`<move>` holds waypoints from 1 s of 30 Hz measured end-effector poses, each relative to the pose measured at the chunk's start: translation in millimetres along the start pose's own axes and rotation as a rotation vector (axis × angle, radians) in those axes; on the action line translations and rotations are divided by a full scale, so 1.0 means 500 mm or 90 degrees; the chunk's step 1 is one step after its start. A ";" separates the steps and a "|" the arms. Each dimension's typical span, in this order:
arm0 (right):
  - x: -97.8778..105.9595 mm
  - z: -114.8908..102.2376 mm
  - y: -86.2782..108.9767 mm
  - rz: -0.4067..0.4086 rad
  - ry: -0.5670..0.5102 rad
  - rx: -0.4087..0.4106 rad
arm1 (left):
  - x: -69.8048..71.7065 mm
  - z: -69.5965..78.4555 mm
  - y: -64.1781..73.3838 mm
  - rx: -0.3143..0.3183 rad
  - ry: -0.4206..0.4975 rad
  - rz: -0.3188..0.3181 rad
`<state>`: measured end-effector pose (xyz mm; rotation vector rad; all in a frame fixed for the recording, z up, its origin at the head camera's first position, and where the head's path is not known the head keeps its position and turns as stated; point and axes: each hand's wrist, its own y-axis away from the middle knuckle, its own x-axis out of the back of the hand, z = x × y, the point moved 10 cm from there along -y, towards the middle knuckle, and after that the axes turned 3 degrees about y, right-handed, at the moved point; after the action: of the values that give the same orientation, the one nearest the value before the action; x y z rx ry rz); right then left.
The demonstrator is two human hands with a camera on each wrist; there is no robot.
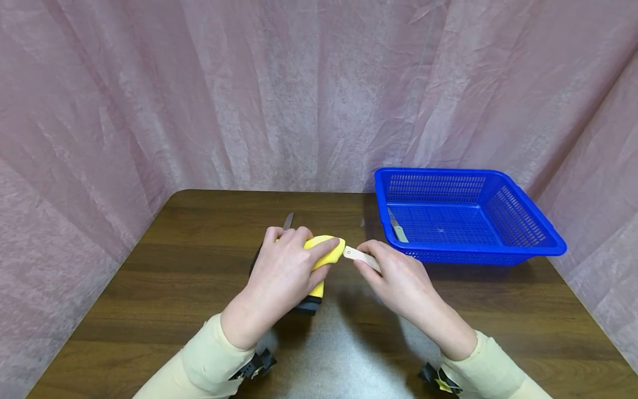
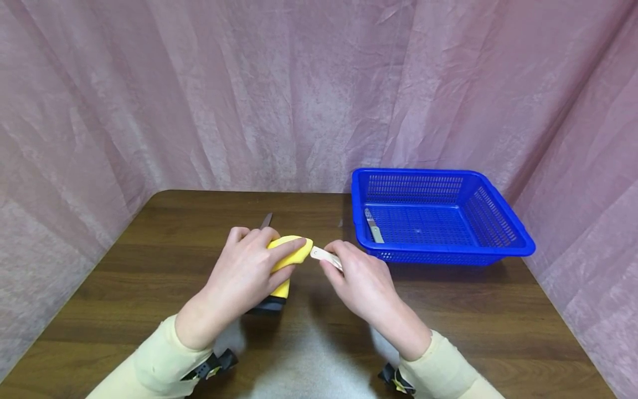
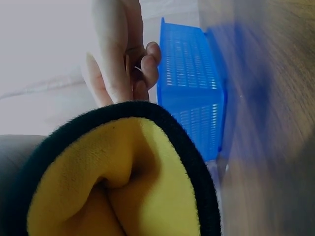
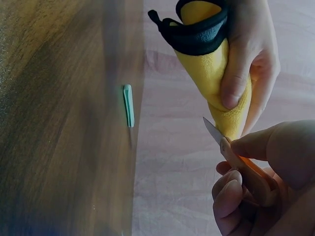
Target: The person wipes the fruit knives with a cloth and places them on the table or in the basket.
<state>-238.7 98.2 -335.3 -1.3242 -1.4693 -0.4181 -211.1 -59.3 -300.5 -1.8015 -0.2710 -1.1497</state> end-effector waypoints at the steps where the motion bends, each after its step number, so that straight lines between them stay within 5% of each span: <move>1: 0.000 0.000 0.000 0.001 0.000 0.001 | 0.001 -0.002 0.000 0.001 0.000 0.004; 30: 0.015 -0.001 0.002 0.026 -0.004 0.002 | 0.001 -0.090 0.002 0.088 0.008 -0.013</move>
<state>-236.3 101.8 -329.2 -1.3522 -1.4453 -0.3850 -236.5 -96.1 -295.7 -1.6739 -0.3530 -1.1283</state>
